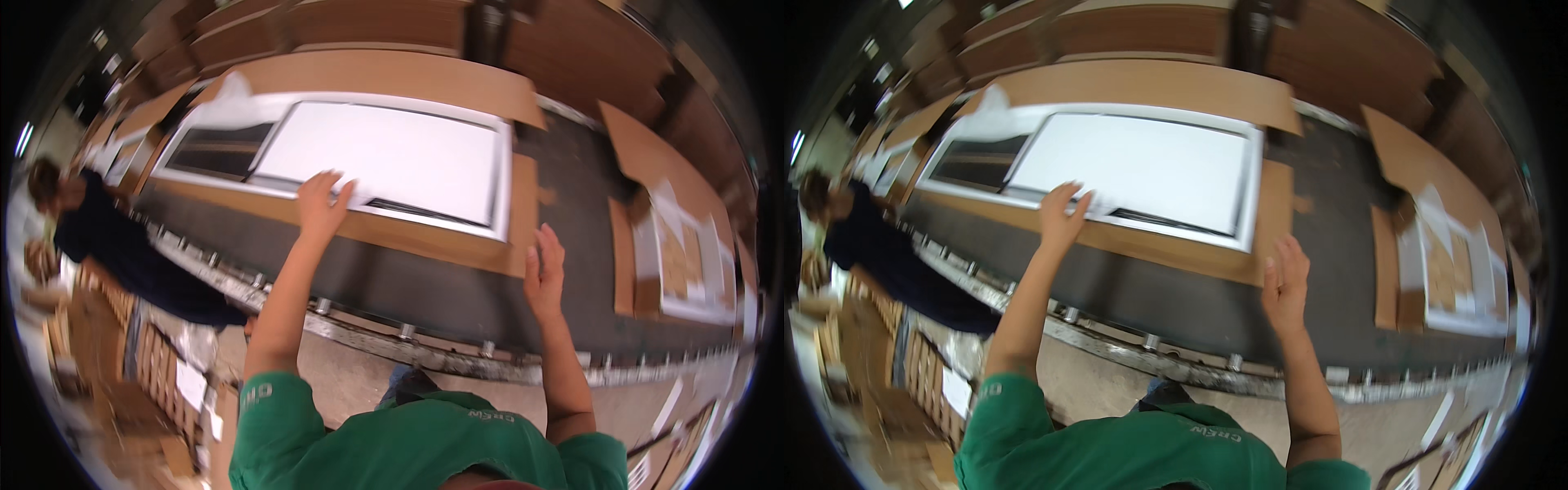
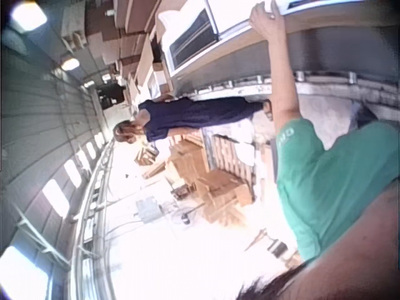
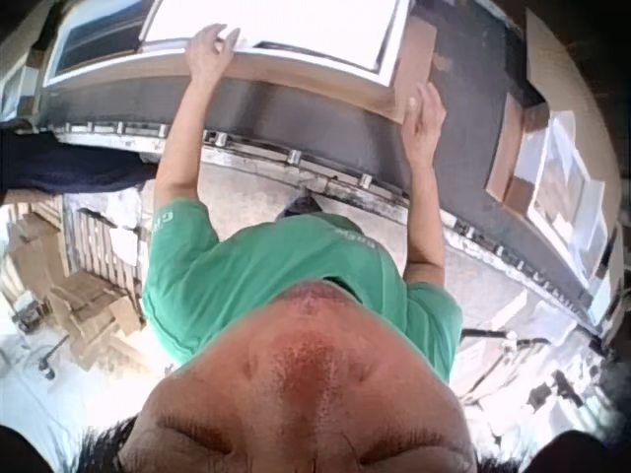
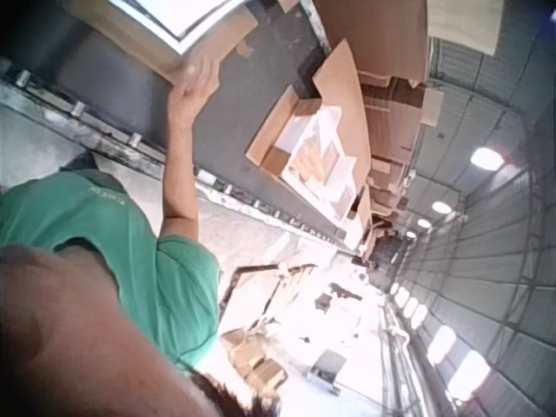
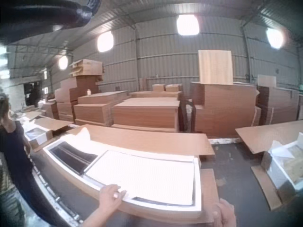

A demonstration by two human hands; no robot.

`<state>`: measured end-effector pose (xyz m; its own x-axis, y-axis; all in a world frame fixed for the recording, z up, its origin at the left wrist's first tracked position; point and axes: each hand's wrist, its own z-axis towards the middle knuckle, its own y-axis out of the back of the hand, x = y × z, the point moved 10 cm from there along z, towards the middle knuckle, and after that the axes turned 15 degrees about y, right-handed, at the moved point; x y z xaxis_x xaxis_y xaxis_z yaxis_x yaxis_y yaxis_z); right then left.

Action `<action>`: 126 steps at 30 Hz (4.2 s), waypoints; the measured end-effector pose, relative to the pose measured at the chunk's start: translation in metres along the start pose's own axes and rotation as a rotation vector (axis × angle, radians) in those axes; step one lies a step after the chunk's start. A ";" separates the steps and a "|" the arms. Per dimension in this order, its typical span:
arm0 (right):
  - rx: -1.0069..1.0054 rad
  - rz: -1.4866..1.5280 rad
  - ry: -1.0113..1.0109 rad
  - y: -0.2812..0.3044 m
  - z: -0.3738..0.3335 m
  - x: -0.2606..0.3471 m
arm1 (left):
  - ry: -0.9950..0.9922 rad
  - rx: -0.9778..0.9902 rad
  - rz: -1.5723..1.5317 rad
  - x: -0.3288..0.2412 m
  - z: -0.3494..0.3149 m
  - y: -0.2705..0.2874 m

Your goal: The person picks up wood panels and foam sheets by hand and places them inside a cardboard box on a conveyor belt.

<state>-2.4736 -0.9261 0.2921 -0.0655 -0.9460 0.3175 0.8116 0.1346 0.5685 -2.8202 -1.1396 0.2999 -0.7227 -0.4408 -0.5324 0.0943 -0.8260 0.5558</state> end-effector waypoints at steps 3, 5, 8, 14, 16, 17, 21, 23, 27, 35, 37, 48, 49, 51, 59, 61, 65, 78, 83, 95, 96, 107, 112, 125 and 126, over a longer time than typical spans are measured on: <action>-0.112 -0.099 -0.260 0.093 -0.110 -0.010 | 0.017 0.031 -0.186 -0.080 -0.087 0.000; -0.139 -0.089 -0.323 0.140 -0.186 -0.002 | 0.033 0.046 -0.269 -0.110 -0.168 0.005; -0.194 -0.093 -0.475 0.204 -0.297 0.001 | 0.385 0.270 -0.409 -0.130 -0.284 -0.013; -0.200 -0.246 -0.714 0.347 -0.479 -0.003 | 0.126 0.683 -0.454 -0.302 -0.410 -0.087; -0.238 -0.201 -0.824 0.386 -0.514 -0.015 | 0.120 0.781 -0.476 -0.374 -0.417 -0.120; -0.249 -0.180 -0.873 0.405 -0.532 -0.024 | 0.168 0.842 -0.488 -0.413 -0.423 -0.136; -0.352 -0.258 -0.990 0.473 -0.598 -0.078 | -0.011 0.935 -0.661 -0.550 -0.467 -0.188; -0.317 -0.281 -1.038 0.486 -0.634 -0.105 | -0.205 0.915 -0.649 -0.597 -0.487 -0.202; 0.074 -0.195 -1.198 0.509 -0.741 -0.148 | -0.259 0.880 -0.641 -0.700 -0.531 -0.284; 1.270 -0.129 -1.561 0.648 -1.045 -0.095 | -0.566 0.564 -0.784 -0.984 -0.547 -0.361; 0.965 -0.063 -1.847 0.712 -1.060 -0.104 | -0.576 0.355 -0.585 -0.995 -0.509 -0.368; 0.184 0.111 -1.886 0.864 -1.125 -0.369 | 1.100 0.100 -0.224 -0.618 -0.345 -0.327; 0.260 0.053 -1.764 0.880 -1.135 -0.399 | 0.862 0.093 -0.160 -0.570 -0.330 -0.324; 0.495 -0.169 -1.347 0.929 -1.137 -0.448 | 0.769 0.226 0.291 -0.584 -0.360 -0.324; 0.619 -0.353 -1.021 0.964 -0.890 -0.584 | 0.477 0.538 0.755 -0.479 -0.350 -0.346; 0.653 -0.287 -1.360 0.922 -0.856 -0.577 | 0.524 0.548 0.773 -0.458 -0.342 -0.349; 0.569 -0.016 -1.377 0.882 -0.767 -0.568 | 0.755 0.881 0.559 -0.399 -0.350 -0.383; 0.153 -0.464 -0.344 0.866 -0.312 -0.729 | 0.944 0.066 -0.253 -0.515 -0.319 -0.275; 0.749 -0.332 -0.425 0.787 -0.324 -0.834 | 0.483 0.486 -0.591 -0.806 -0.309 -0.382; 0.978 -0.398 -0.018 0.823 -0.339 -0.874 | 0.262 1.040 0.447 -1.130 -0.429 -0.681; 1.005 -0.372 -0.031 0.825 -0.337 -0.874 | 0.253 1.022 0.523 -1.132 -0.431 -0.691; 0.803 -0.248 0.123 0.851 -0.343 -0.875 | 0.291 1.100 0.860 -1.141 -0.453 -0.757; 1.065 -0.214 -0.027 0.840 -0.322 -0.879 | 0.187 1.042 0.893 -1.140 -0.451 -0.757; 0.694 -0.120 0.307 0.661 -0.280 -0.813 | -0.286 0.672 0.248 -1.101 -0.428 -0.674; 0.769 -0.156 0.297 0.657 -0.284 -0.815 | -0.318 0.621 0.343 -1.092 -0.436 -0.669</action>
<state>-1.7224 -0.1503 0.1911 0.0986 -0.9943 0.0409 0.1770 0.0579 0.9825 -1.7951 -0.2589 0.2309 -0.8931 -0.4362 -0.1096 0.0150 -0.2724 0.9621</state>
